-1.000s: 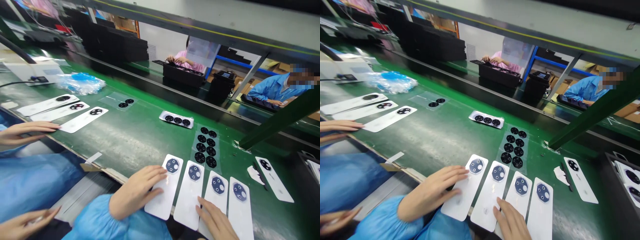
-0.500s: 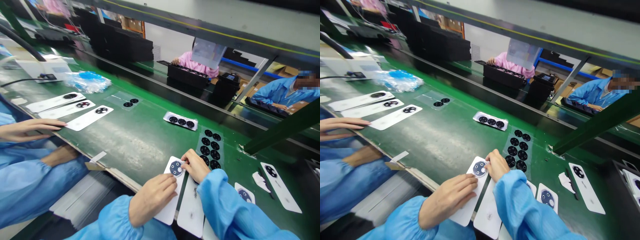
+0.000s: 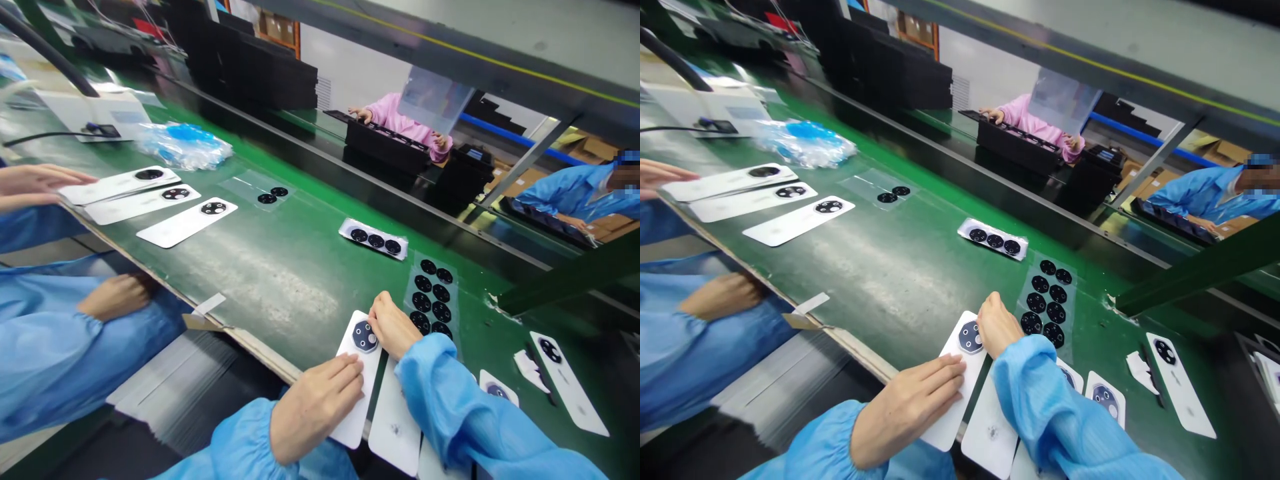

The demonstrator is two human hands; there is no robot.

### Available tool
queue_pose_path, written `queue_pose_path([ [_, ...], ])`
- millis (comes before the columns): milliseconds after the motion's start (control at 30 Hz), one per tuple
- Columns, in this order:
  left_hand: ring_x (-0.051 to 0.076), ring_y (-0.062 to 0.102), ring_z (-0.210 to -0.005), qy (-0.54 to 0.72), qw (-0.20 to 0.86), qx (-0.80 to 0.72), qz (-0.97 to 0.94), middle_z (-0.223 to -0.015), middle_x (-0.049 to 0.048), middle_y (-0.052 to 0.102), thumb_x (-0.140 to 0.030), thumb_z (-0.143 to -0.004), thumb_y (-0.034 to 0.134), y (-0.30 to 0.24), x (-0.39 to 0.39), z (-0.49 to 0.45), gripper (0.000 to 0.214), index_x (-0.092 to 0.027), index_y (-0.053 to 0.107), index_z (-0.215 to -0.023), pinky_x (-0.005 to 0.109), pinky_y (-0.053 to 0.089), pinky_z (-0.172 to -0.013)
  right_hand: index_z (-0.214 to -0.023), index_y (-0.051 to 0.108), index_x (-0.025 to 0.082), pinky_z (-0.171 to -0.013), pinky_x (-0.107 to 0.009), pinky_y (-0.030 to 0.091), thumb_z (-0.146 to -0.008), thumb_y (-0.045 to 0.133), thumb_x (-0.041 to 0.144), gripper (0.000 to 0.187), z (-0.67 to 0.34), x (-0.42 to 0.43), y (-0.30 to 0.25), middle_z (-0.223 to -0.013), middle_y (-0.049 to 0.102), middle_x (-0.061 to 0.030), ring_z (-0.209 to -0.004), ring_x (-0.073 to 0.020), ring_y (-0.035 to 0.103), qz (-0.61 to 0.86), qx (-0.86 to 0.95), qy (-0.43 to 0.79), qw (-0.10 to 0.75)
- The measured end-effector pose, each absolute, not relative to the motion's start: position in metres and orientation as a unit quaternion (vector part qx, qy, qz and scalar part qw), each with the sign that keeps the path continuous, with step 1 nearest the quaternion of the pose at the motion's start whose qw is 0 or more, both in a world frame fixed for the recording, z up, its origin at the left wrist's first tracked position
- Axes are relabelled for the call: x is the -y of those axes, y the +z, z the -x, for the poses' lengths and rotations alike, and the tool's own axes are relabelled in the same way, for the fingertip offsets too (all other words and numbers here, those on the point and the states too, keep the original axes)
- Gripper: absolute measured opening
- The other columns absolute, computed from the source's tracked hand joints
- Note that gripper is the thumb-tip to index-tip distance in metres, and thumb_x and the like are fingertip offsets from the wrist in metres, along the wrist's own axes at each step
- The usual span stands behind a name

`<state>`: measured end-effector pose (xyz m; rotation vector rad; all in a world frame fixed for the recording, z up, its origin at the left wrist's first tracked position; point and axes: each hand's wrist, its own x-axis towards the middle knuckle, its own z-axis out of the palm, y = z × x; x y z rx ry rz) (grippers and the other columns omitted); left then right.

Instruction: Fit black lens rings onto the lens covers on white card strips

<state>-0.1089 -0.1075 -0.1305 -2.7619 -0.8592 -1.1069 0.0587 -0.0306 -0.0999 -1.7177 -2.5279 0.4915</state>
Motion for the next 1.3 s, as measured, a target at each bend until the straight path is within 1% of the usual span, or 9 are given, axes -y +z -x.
queue_pose_path([
  [333,0.017,0.065,-0.09,-0.317,-0.011,0.291,0.903,-0.091,0.0075,0.066,-0.014,-0.093,0.038,-0.132,0.108,0.11,0.02,-0.011,0.057,-0.087,0.03,0.055,-0.086,-0.083,0.042,0.019,-0.071,-0.035,0.049,-0.085,0.034,0.009,0.012,-0.061,0.033,-0.108,-0.097,0.043,-0.0085,-0.079,-0.0178,0.05,0.494,0.86,0.122,0.034],
  [633,0.018,0.064,-0.089,-0.308,-0.023,0.296,0.904,-0.092,0.0075,0.066,-0.014,-0.094,0.036,-0.129,0.109,0.11,0.021,-0.011,0.057,-0.09,0.03,0.056,-0.082,-0.083,0.039,0.02,-0.065,-0.035,0.049,-0.083,0.036,0.008,0.012,-0.058,0.055,-0.103,-0.091,0.042,-0.0072,-0.072,-0.0171,0.048,0.443,0.881,0.153,0.063],
  [767,0.018,0.065,-0.086,-0.293,-0.031,0.297,0.908,-0.084,0.0063,0.065,-0.011,-0.092,0.037,-0.129,0.108,0.109,0.02,-0.011,0.057,-0.089,0.031,0.056,-0.08,-0.079,0.036,0.021,-0.062,-0.031,0.048,-0.081,0.038,0.008,0.013,-0.058,0.071,-0.095,-0.09,0.043,-0.0055,-0.07,-0.015,0.048,0.412,0.888,0.19,0.076],
  [833,0.018,0.065,-0.085,-0.289,-0.03,0.294,0.91,-0.084,0.0064,0.065,-0.011,-0.093,0.036,-0.129,0.108,0.109,0.021,-0.012,0.057,-0.087,0.031,0.057,-0.078,-0.08,0.036,0.021,-0.068,-0.031,0.048,-0.083,0.037,0.009,0.012,-0.063,0.079,-0.087,-0.094,0.045,-0.0065,-0.077,-0.0154,0.05,0.4,0.874,0.248,0.121],
  [967,0.017,0.065,-0.089,-0.288,-0.012,0.29,0.913,-0.089,0.0077,0.066,-0.013,-0.094,0.035,-0.128,0.108,0.11,0.022,-0.012,0.056,-0.09,0.031,0.055,-0.083,-0.08,0.039,0.022,-0.078,-0.034,0.046,-0.092,0.036,0.021,0.013,-0.089,0.09,-0.068,-0.1,0.052,-0.0078,-0.092,-0.0175,0.054,0.426,0.748,0.424,0.281],
  [1033,0.018,0.064,-0.092,-0.276,-0.008,0.288,0.917,-0.093,0.0085,0.066,-0.014,-0.094,0.035,-0.126,0.107,0.112,0.022,-0.012,0.056,-0.09,0.031,0.054,-0.086,-0.077,0.039,0.022,-0.07,-0.032,0.047,-0.093,0.04,0.03,0.018,-0.109,0.092,-0.062,-0.086,0.056,-0.0041,-0.079,-0.016,0.058,0.47,0.652,0.481,0.351],
  [1100,0.019,0.064,-0.095,-0.254,-0.014,0.282,0.925,-0.095,0.0091,0.066,-0.015,-0.094,0.037,-0.121,0.106,0.113,0.02,-0.012,0.056,-0.09,0.032,0.054,-0.087,-0.08,0.041,0.022,-0.058,-0.027,0.045,-0.091,0.046,0.039,0.02,-0.13,0.093,-0.062,-0.071,0.051,0.0025,-0.058,-0.0115,0.055,0.523,0.572,0.503,0.383],
  [1233,0.021,0.063,-0.097,-0.227,-0.021,0.286,0.931,-0.096,0.01,0.067,-0.015,-0.093,0.039,-0.109,0.109,0.107,0.018,-0.012,0.056,-0.098,0.038,0.051,-0.09,-0.098,0.046,0.023,-0.041,-0.021,0.034,-0.09,0.038,0.051,0.03,-0.154,0.092,-0.069,-0.066,0.043,0.0061,-0.044,-0.0075,0.036,0.623,0.547,0.454,0.326],
  [1300,0.022,0.062,-0.099,-0.245,-0.01,0.287,0.926,-0.101,0.0116,0.067,-0.013,-0.093,0.038,-0.108,0.116,0.094,0.021,-0.01,0.056,-0.102,0.04,0.048,-0.094,-0.095,0.051,0.022,-0.047,-0.023,0.038,-0.091,0.033,0.049,0.034,-0.156,0.089,-0.075,-0.067,0.048,0.0035,-0.05,-0.0101,0.042,0.653,0.599,0.379,0.267],
])
